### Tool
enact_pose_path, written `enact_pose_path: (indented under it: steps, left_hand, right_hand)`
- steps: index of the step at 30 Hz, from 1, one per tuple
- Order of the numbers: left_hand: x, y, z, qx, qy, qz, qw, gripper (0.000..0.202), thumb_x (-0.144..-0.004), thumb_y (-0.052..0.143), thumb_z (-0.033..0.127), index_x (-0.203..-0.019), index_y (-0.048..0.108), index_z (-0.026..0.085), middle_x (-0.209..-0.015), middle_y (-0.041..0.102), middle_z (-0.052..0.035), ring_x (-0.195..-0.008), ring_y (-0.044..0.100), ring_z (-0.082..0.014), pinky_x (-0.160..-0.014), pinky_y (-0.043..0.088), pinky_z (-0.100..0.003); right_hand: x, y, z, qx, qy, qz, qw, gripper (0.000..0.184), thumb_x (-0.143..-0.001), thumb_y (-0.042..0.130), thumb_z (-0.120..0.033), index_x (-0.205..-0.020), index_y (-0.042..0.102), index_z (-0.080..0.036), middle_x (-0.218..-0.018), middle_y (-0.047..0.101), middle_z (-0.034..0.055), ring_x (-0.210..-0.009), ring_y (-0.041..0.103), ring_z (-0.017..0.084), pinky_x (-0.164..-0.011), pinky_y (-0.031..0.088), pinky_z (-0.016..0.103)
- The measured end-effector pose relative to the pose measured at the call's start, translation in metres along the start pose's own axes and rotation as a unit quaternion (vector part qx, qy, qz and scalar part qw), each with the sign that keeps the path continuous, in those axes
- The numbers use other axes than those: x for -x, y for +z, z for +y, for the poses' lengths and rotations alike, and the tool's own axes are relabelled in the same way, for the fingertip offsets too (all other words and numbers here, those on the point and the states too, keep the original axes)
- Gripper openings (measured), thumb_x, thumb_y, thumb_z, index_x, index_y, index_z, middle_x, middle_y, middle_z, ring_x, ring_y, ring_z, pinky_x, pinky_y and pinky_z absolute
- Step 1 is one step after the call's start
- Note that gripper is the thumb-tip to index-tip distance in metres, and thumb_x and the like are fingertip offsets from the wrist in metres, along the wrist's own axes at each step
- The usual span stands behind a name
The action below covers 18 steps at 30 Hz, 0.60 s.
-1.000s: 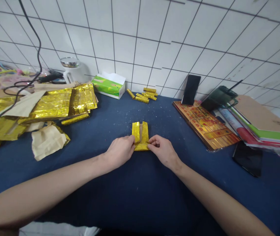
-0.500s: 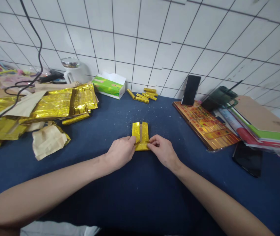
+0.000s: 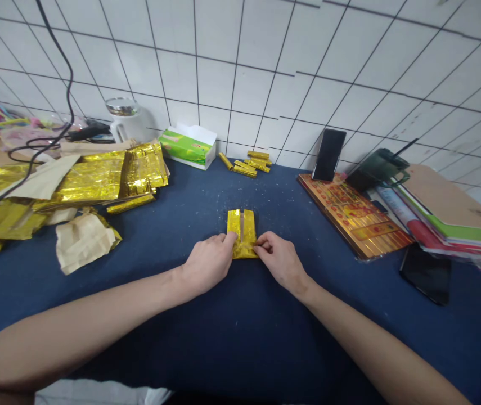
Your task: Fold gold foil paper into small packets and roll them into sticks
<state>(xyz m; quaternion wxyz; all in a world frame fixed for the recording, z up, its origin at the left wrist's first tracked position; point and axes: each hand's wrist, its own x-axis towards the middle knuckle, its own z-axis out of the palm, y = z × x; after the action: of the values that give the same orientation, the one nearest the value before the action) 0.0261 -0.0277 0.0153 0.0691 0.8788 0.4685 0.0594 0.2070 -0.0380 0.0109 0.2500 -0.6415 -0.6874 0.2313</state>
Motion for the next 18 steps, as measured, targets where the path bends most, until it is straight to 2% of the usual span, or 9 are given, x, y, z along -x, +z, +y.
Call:
enact_pose_path:
  steps: [6, 11, 14, 18]
  left_hand:
    - [0.0029, 0.0009, -0.0006, -0.072, 0.038, 0.04, 0.996, 0.02, -0.085, 0.039, 0.013, -0.102, 0.048, 0.016, -0.084, 0.054, -0.0064, -0.076, 0.055, -0.0196, -0.06, 0.046, -0.029]
    - [0.0039, -0.0016, -0.0016, -0.127, 0.175, 0.097, 0.971, 0.028, -0.088, 0.038, 0.014, -0.113, 0.048, 0.021, -0.09, 0.052, -0.0076, -0.087, 0.051, -0.0221, -0.073, 0.044, -0.037]
    - [0.0038, -0.002, -0.0011, -0.129, 0.227, 0.089, 0.961, 0.026, -0.089, 0.037, 0.013, -0.11, 0.052, 0.015, -0.088, 0.052, -0.0071, -0.087, 0.051, -0.0213, -0.076, 0.044, -0.036]
    - [0.0077, -0.0025, 0.002, -0.15, 0.25, 0.065, 0.954, 0.029, -0.088, 0.033, 0.009, -0.111, 0.052, 0.009, -0.086, 0.054, -0.0079, -0.083, 0.053, -0.0205, -0.077, 0.045, -0.035]
  right_hand:
    - [0.0007, 0.002, 0.0025, 0.038, -0.026, 0.0, 0.999, 0.006, -0.075, 0.053, -0.015, -0.076, 0.052, -0.021, -0.06, 0.058, -0.0031, -0.055, 0.055, 0.013, -0.057, 0.039, 0.026]
    - [0.0007, 0.0033, 0.0055, 0.04, -0.035, -0.004, 0.999, 0.007, -0.076, 0.053, -0.014, -0.074, 0.05, -0.02, -0.062, 0.059, -0.0022, -0.058, 0.056, 0.014, -0.058, 0.039, 0.025]
    - [0.0006, 0.0037, 0.0062, 0.037, -0.038, -0.002, 0.999, 0.007, -0.076, 0.053, -0.015, -0.073, 0.05, -0.02, -0.063, 0.059, -0.002, -0.059, 0.057, 0.014, -0.058, 0.039, 0.026]
    - [0.0005, 0.0037, 0.0066, 0.038, -0.038, -0.001, 0.999, 0.006, -0.076, 0.053, -0.016, -0.074, 0.051, -0.021, -0.063, 0.06, -0.002, -0.059, 0.057, 0.014, -0.058, 0.04, 0.025]
